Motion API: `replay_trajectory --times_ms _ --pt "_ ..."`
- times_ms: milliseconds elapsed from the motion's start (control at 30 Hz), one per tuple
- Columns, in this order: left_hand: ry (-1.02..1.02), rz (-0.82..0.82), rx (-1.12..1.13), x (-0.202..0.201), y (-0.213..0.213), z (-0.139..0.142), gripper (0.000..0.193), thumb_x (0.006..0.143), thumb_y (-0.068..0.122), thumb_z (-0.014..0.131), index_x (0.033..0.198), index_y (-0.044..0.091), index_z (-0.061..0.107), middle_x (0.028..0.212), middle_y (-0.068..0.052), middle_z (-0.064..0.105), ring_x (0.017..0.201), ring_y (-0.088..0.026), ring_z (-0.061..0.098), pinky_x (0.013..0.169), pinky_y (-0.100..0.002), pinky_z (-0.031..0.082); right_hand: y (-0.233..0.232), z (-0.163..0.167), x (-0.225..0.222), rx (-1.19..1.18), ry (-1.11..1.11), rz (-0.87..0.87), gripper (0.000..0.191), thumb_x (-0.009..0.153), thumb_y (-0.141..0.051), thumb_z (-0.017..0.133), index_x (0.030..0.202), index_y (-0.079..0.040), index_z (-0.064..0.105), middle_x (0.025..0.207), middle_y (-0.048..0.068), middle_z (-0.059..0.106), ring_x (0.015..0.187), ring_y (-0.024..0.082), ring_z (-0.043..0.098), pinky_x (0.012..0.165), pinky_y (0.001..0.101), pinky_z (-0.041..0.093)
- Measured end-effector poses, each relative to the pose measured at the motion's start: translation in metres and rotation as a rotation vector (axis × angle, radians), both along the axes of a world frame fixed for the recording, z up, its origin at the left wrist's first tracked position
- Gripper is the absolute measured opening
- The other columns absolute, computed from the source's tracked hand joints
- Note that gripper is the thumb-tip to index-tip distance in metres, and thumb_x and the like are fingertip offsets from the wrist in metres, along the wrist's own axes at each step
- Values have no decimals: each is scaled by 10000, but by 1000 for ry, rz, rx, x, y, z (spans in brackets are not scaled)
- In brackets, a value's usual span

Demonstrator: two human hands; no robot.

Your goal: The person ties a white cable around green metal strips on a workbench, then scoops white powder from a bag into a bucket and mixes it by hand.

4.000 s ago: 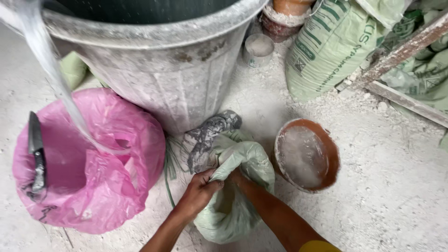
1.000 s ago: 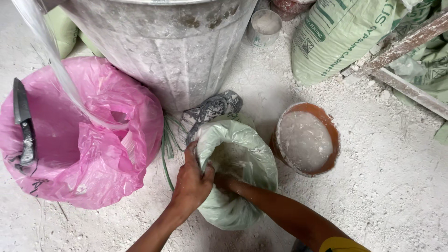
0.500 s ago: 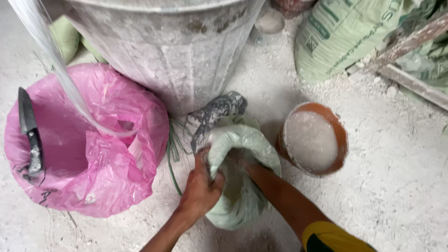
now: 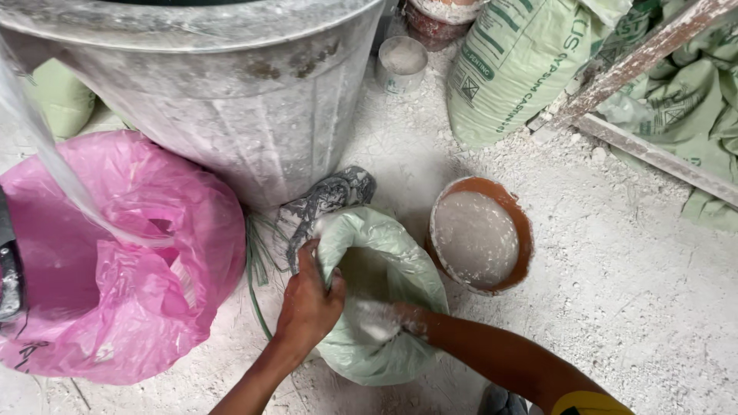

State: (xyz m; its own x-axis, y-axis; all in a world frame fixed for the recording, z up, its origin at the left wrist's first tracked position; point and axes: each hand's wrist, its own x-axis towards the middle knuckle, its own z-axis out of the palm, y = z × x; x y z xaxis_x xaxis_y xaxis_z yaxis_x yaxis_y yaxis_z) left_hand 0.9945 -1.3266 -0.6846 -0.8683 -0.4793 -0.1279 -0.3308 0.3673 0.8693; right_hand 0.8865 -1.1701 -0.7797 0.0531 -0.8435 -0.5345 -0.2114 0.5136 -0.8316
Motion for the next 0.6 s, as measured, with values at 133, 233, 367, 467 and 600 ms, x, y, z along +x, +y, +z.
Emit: replay_trajectory --times_ms 133,233,367,467,600 --pt "-244 -85 -161 -4 5 8 680 965 298 550 1522 24 273 1071 -317 660 884 -464 734 783 -487 590 -2 18 -7 -168 -25 -278 298 1031 -227 590 1270 -60 648 1181 98 686 972 180 644 855 313 573" --pt "-320 -100 -364 -7 15 10 727 979 408 508 1540 22 254 1386 -320 502 996 -469 696 756 -505 613 -10 14 -6 -193 78 -515 294 1030 -225 586 1265 -61 650 1176 102 687 961 181 647 847 314 579" --pt "-115 -25 -659 -14 22 7 690 997 443 491 1519 16 348 1475 -329 424 1228 -480 570 898 -549 541 8 11 -8 -180 87 -540 289 1029 -224 581 1259 -64 652 1171 106 689 947 184 652 836 316 586" --pt "-94 6 -766 -25 22 2 680 1011 462 482 1514 15 387 1495 -328 417 1277 -485 505 963 -577 457 32 14 -22 -142 103 -514 285 1029 -222 578 1254 -66 653 1166 110 690 936 186 656 828 317 591" --pt "-81 55 -830 -39 29 -5 669 999 458 492 1513 34 436 1514 -309 445 1305 -461 488 1021 -554 422 84 22 -66 -34 178 -575 280 1028 -220 573 1248 -68 655 1161 115 692 921 188 660 817 318 598"
